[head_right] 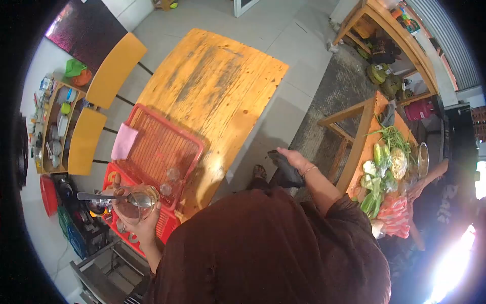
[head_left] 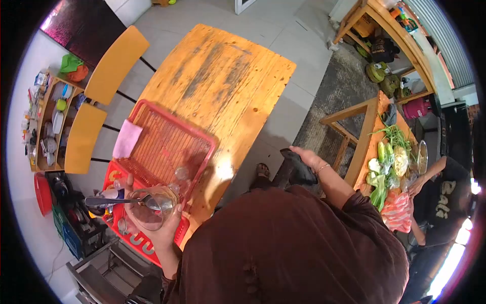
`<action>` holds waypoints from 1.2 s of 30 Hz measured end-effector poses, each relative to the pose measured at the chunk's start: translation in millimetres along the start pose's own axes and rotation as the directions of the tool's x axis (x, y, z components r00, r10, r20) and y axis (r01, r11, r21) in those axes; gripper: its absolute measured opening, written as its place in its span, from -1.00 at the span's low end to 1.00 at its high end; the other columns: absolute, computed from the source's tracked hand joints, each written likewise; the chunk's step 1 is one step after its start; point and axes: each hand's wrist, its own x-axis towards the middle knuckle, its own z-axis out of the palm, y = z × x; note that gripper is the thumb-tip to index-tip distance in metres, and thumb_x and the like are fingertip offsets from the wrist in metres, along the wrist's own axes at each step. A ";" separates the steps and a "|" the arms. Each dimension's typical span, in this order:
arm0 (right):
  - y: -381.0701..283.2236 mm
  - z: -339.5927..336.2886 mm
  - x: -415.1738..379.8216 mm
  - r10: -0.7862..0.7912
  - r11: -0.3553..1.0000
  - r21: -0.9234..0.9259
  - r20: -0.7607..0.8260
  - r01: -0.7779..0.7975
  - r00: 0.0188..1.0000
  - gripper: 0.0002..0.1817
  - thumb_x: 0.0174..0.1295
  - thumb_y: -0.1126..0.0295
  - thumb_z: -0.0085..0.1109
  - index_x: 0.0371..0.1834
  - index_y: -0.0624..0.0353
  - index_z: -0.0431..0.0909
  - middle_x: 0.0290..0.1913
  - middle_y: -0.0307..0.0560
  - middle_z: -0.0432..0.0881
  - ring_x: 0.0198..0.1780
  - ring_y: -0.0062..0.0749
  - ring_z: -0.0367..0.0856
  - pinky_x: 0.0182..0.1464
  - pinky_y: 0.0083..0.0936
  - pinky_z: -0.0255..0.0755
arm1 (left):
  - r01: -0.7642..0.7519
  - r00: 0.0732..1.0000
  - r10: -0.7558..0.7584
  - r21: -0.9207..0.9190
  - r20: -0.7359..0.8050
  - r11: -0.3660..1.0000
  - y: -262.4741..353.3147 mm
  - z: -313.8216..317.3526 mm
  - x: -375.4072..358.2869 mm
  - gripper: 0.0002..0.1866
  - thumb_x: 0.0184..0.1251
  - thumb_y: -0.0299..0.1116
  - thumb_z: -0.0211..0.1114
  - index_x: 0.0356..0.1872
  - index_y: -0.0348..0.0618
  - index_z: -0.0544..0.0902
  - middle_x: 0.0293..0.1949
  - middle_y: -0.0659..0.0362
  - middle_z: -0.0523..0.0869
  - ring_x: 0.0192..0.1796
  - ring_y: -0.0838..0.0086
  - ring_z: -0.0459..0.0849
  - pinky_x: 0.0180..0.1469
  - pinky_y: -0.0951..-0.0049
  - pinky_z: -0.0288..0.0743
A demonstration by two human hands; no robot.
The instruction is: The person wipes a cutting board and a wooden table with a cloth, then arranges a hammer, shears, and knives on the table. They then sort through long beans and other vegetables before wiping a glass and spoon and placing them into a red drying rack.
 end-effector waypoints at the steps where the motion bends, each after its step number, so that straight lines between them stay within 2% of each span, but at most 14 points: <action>1: -17.3 -13.7 3.0 -0.056 0.998 0.005 0.024 0.056 0.998 -0.28 0.37 -0.13 0.14 0.18 0.44 0.59 0.07 0.03 0.69 0.06 -0.34 0.61 0.21 -0.45 0.43 | 0.000 1.000 0.000 -0.004 0.013 1.000 1.8 16.0 8.4 0.13 -0.21 -0.43 0.69 0.46 -0.12 0.14 0.50 -0.09 0.17 0.37 0.17 0.40 0.36 0.17 0.42; 5: -43.1 -87.5 38.6 -0.217 0.955 -0.231 -0.123 0.185 0.968 -0.42 0.39 0.01 0.20 0.14 0.40 0.62 -0.08 -0.03 0.75 -0.11 -0.37 0.68 0.00 -0.40 0.55 | 0.037 0.996 -0.029 -0.097 0.079 0.995 4.6 64.0 34.6 0.15 -0.24 -0.45 0.69 0.46 -0.07 0.15 0.48 -0.09 0.20 0.33 0.21 0.44 0.34 0.18 0.45; 8: -64.6 -96.9 18.6 -0.074 0.966 0.241 -0.081 0.092 0.994 -0.51 0.42 0.12 0.19 0.10 0.41 0.63 -0.10 -0.04 0.75 -0.13 -0.35 0.68 -0.03 -0.36 0.57 | 0.114 0.989 -0.108 -0.053 0.104 0.992 -3.4 77.8 45.5 0.15 -0.26 -0.47 0.70 0.44 -0.12 0.14 0.35 0.00 0.33 0.28 0.25 0.47 0.28 0.22 0.47; 11: -79.0 -88.9 -3.9 -0.143 0.871 0.445 -0.181 0.211 0.973 -0.60 0.44 0.21 0.19 0.07 0.39 0.62 -0.11 -0.06 0.74 -0.16 -0.36 0.69 -0.06 -0.35 0.59 | 0.125 0.984 -0.123 -0.004 0.128 0.992 0.6 102.5 73.5 0.14 -0.26 -0.49 0.71 0.42 -0.15 0.15 0.25 0.06 0.39 0.24 0.28 0.48 0.26 0.23 0.46; 12: -88.8 -89.0 -19.9 -0.118 0.825 0.543 -0.105 0.157 0.987 -0.65 0.45 0.27 0.19 0.07 0.38 0.61 -0.08 -0.07 0.73 -0.16 -0.38 0.70 -0.07 -0.37 0.61 | 0.170 0.978 -0.170 0.005 0.122 0.985 5.3 110.2 78.5 0.15 -0.27 -0.49 0.71 0.43 -0.15 0.15 0.26 0.06 0.39 0.23 0.29 0.48 0.26 0.23 0.45; 13: -94.4 -94.2 -26.7 -0.105 0.832 0.536 -0.109 0.147 0.989 -0.66 0.45 0.28 0.18 0.05 0.37 0.61 -0.08 -0.06 0.73 -0.16 -0.37 0.70 -0.07 -0.37 0.62 | 0.208 0.971 -0.208 0.017 0.120 0.978 7.7 118.4 85.4 0.16 -0.27 -0.49 0.71 0.44 -0.15 0.14 0.26 0.06 0.39 0.22 0.30 0.48 0.26 0.23 0.45; 16: -104.8 -125.6 -23.4 -0.076 0.808 0.575 -0.113 0.128 0.991 -0.69 0.44 0.28 0.18 0.00 0.36 0.62 -0.10 -0.05 0.74 -0.17 -0.34 0.71 -0.07 -0.36 0.63 | 0.062 0.988 -0.065 0.022 0.137 0.998 2.2 145.9 105.2 0.17 -0.27 -0.48 0.71 0.46 -0.17 0.15 0.27 0.08 0.41 0.24 0.32 0.46 0.28 0.25 0.43; 22: -152.2 -232.2 41.0 -0.070 0.720 0.678 -0.144 0.150 0.987 -0.60 0.33 0.15 0.32 -0.08 0.35 0.65 -0.13 -0.01 0.74 -0.14 -0.24 0.73 -0.09 -0.30 0.64 | 0.072 0.987 -0.066 -0.034 0.149 0.997 1.9 237.2 157.5 0.10 -0.26 -0.44 0.70 0.42 -0.15 0.22 0.44 0.02 0.28 0.32 0.32 0.40 0.32 0.26 0.41; 25: -189.1 -279.1 82.2 -0.013 0.848 0.524 -0.136 0.083 0.991 -0.61 0.29 0.18 0.36 -0.08 0.35 0.67 -0.13 -0.01 0.74 -0.17 -0.26 0.73 -0.10 -0.38 0.63 | 0.111 0.992 -0.104 -0.115 0.064 0.987 9.8 304.8 179.7 0.12 -0.26 -0.44 0.70 0.42 -0.15 0.19 0.47 -0.04 0.23 0.37 0.27 0.38 0.35 0.24 0.40; 28: -233.6 -326.1 126.0 -0.063 0.995 0.072 -0.002 0.063 0.998 -0.64 0.19 0.26 0.39 -0.11 0.36 0.69 -0.17 -0.09 0.72 -0.20 -0.41 0.68 -0.16 -0.46 0.55 | 0.023 0.999 -0.021 -0.058 0.038 0.998 12.5 359.3 206.0 0.11 -0.25 -0.43 0.69 0.43 -0.14 0.18 0.49 -0.05 0.21 0.43 0.23 0.33 0.35 0.21 0.41; 29: -251.2 -336.1 134.3 -0.046 0.995 -0.086 0.024 0.048 0.999 -0.64 0.17 0.27 0.39 -0.12 0.36 0.69 -0.18 -0.11 0.72 -0.20 -0.45 0.66 -0.16 -0.47 0.53 | 0.054 0.998 -0.051 -0.076 0.045 0.996 17.1 376.1 214.0 0.11 -0.24 -0.43 0.69 0.43 -0.14 0.18 0.49 -0.05 0.20 0.43 0.23 0.33 0.35 0.21 0.40; 33: -315.0 -354.0 163.4 -0.327 0.848 -0.409 0.096 0.337 0.940 -0.65 0.16 0.31 0.45 -0.11 0.32 0.62 -0.25 -0.27 0.67 -0.18 -0.61 0.59 -0.11 -0.58 0.48 | 0.062 0.993 -0.057 -0.045 0.104 0.997 25.2 426.6 249.4 0.12 -0.21 -0.45 0.69 0.46 -0.16 0.17 0.49 -0.06 0.22 0.40 0.22 0.38 0.33 0.20 0.43; 34: -321.4 -354.9 175.7 -0.333 0.898 -0.252 0.148 0.361 0.931 -0.67 0.16 0.39 0.45 -0.08 0.32 0.59 -0.30 -0.30 0.63 -0.24 -0.67 0.53 -0.17 -0.61 0.44 | 0.058 0.992 -0.051 -0.063 0.111 0.996 23.6 439.5 257.0 0.12 -0.21 -0.46 0.68 0.46 -0.16 0.17 0.48 -0.07 0.22 0.38 0.23 0.40 0.32 0.21 0.45; 36: -348.4 -344.1 165.8 -0.447 0.840 -0.259 0.168 0.476 0.879 -0.62 0.13 0.28 0.48 -0.10 0.28 0.60 -0.35 -0.28 0.61 -0.31 -0.64 0.50 -0.26 -0.60 0.40 | 0.066 0.990 -0.048 -0.135 0.135 0.989 18.7 461.8 269.1 0.11 -0.18 -0.48 0.68 0.46 -0.17 0.16 0.47 -0.07 0.24 0.34 0.25 0.45 0.28 0.23 0.51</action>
